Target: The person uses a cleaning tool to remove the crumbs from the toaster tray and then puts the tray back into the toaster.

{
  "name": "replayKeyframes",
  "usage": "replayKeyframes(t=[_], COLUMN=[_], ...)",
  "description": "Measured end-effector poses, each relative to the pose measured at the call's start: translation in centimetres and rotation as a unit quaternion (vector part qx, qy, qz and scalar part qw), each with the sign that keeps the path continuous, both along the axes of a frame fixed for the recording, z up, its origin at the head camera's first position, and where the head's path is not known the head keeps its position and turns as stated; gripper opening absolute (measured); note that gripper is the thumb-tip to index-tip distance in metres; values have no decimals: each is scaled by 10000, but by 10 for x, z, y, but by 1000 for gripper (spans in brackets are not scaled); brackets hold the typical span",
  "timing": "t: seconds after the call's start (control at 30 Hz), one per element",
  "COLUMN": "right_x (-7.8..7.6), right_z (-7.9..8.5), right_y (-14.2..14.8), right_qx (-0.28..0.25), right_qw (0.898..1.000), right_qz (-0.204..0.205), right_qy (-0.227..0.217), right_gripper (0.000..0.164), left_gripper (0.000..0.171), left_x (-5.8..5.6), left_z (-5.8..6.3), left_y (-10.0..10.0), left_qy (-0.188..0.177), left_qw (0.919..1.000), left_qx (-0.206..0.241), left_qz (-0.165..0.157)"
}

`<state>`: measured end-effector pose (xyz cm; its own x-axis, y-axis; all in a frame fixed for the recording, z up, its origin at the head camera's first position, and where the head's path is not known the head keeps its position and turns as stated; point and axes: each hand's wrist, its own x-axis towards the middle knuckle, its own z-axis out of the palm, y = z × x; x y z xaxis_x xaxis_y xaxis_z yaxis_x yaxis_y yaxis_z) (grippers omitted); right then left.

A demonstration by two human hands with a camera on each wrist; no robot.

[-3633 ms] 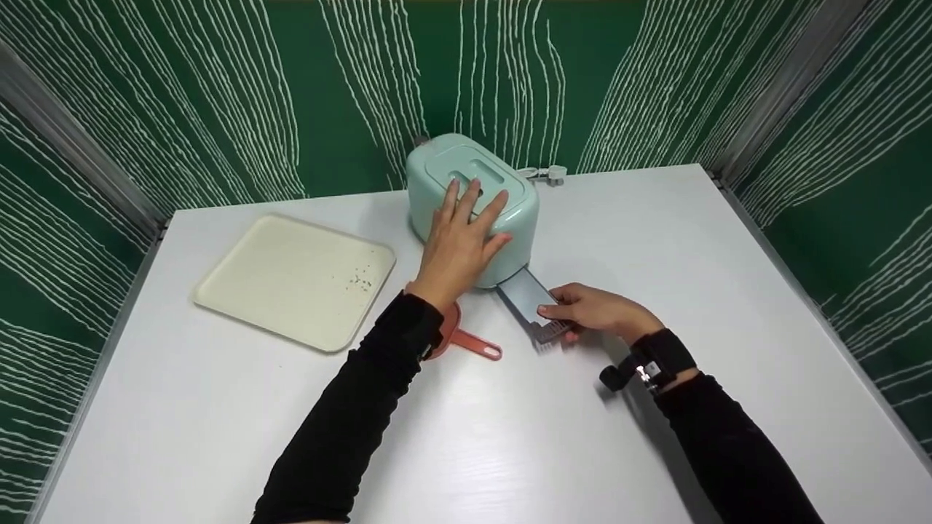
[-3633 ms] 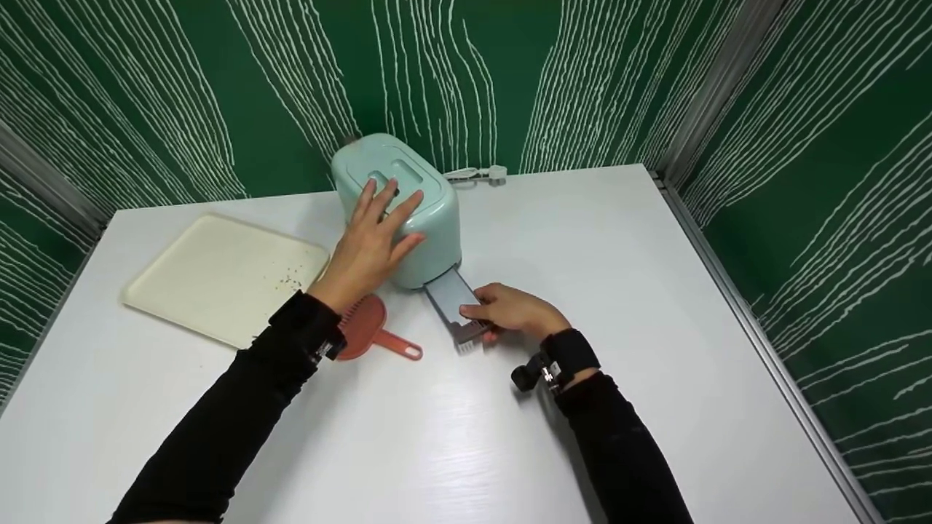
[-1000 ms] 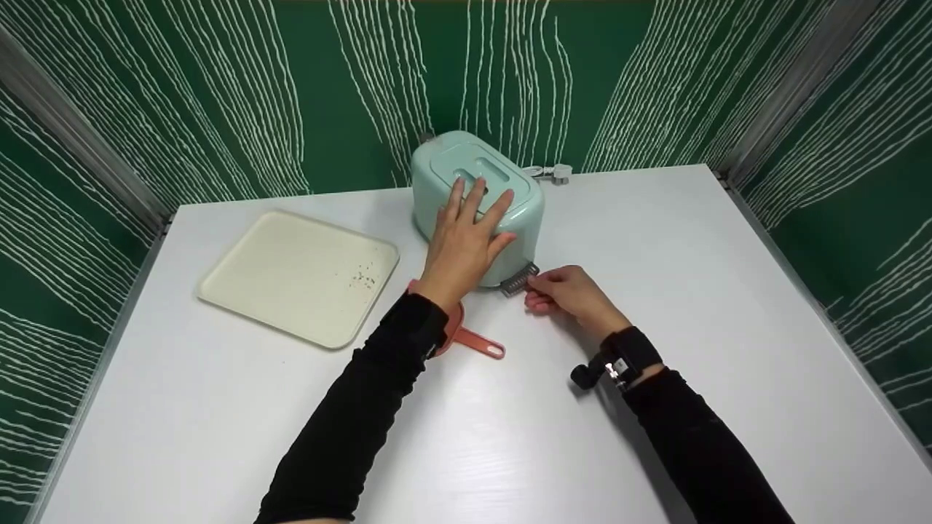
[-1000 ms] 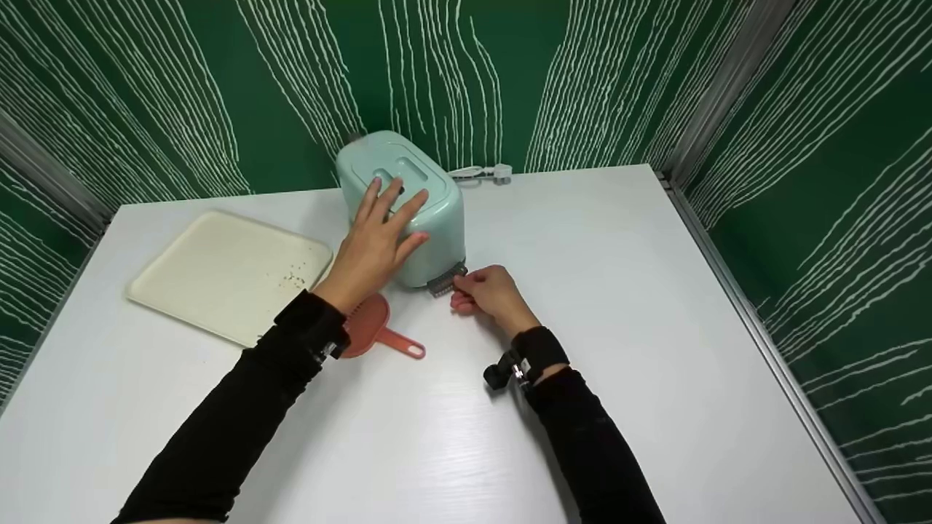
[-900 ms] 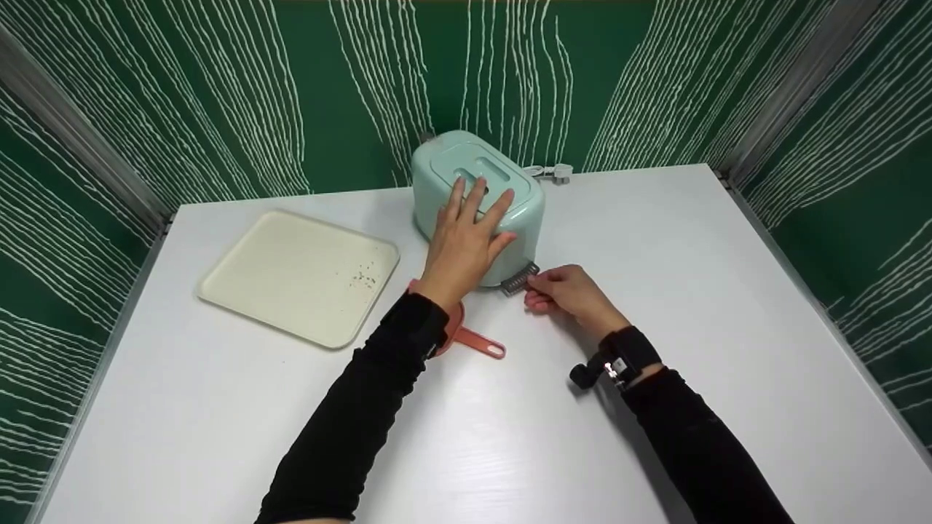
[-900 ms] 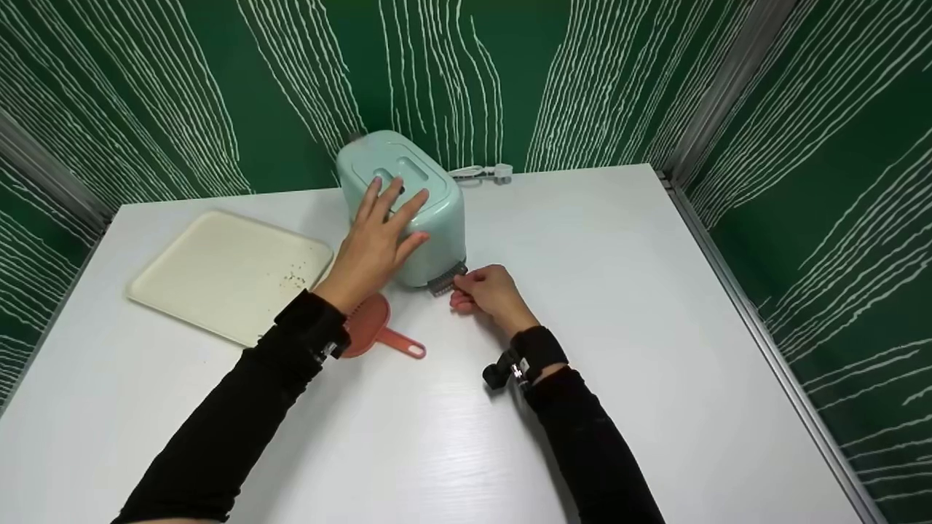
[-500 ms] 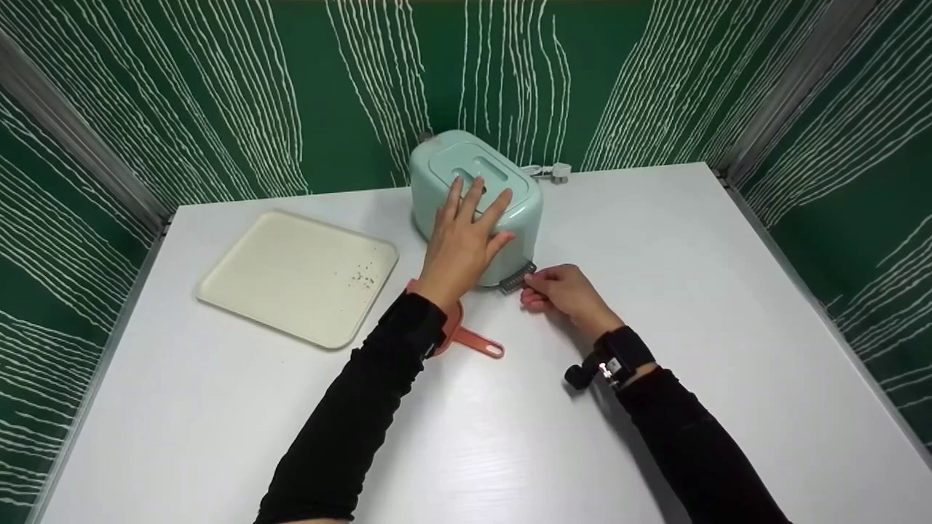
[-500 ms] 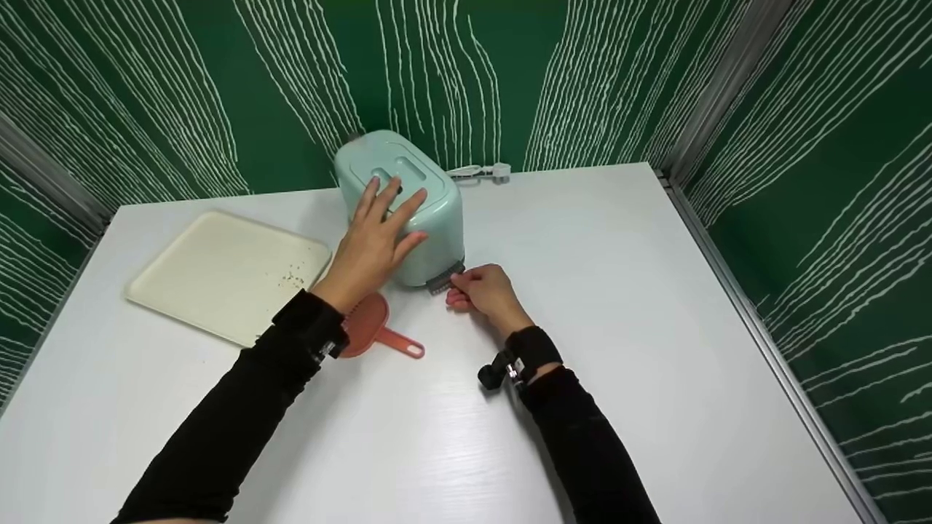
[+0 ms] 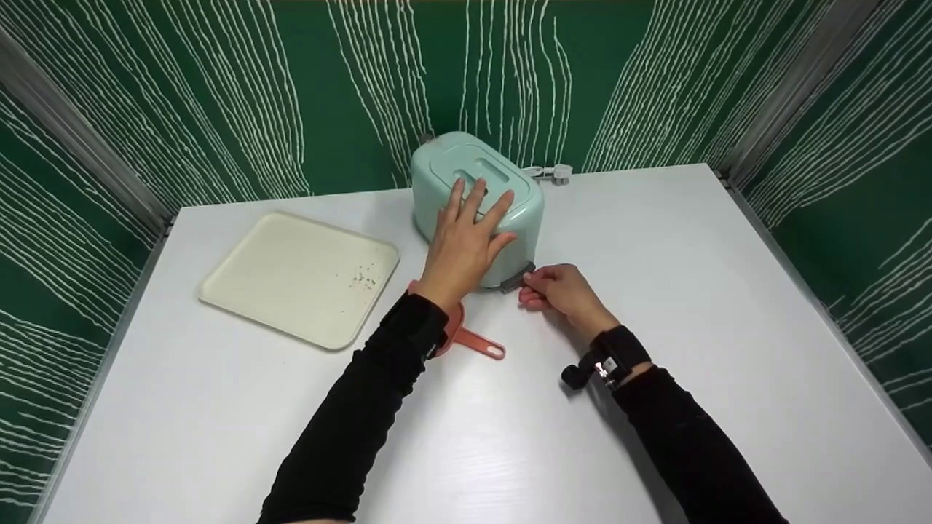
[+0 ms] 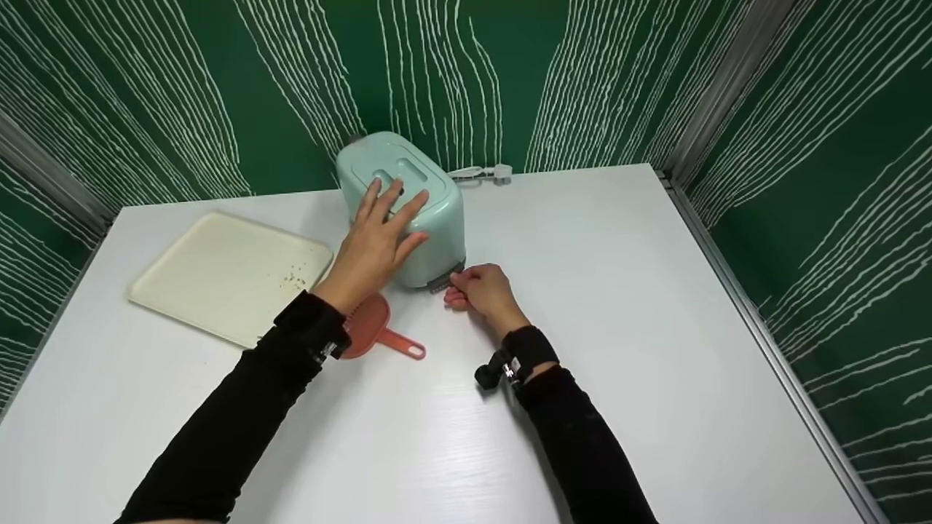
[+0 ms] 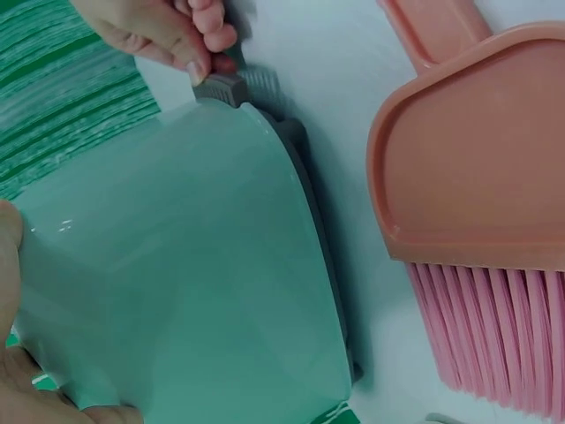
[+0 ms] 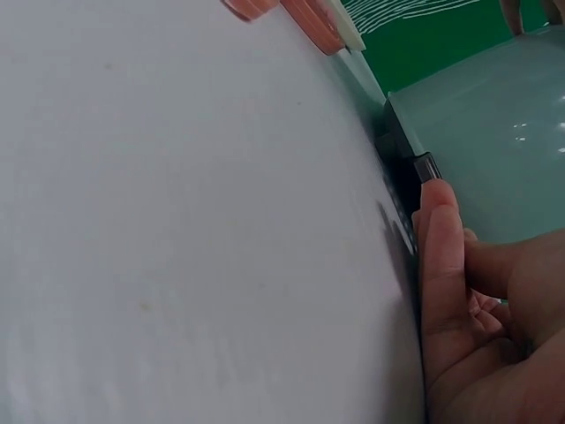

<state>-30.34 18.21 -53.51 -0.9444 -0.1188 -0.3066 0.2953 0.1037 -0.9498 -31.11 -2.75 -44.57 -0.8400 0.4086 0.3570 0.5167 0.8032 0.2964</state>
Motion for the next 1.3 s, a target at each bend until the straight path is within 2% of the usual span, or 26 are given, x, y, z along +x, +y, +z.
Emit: replayKeyframes(t=[0.23,0.5,1.1,1.3], right_x=[2,-3,-5,-6], right_z=[0,-2,-1,1], right_y=[0,-5,-5,-4], right_qx=[26,8,227,369], right_qw=[10000,9999,9997,9992], right_qz=[-62,-100,22,172], right_qy=[33,123,129,5], right_gripper=[17,17,21,29], left_gripper=[61,61,61,60], left_x=[1,1,-1,0], left_z=[3,2,0,-3], left_y=[1,1,1,0], left_qy=[-148,-238,-65,68], left_qw=[9998,9997,10000,10000], left_qx=[-115,-99,-74,38], left_qz=[36,7,-3,-8])
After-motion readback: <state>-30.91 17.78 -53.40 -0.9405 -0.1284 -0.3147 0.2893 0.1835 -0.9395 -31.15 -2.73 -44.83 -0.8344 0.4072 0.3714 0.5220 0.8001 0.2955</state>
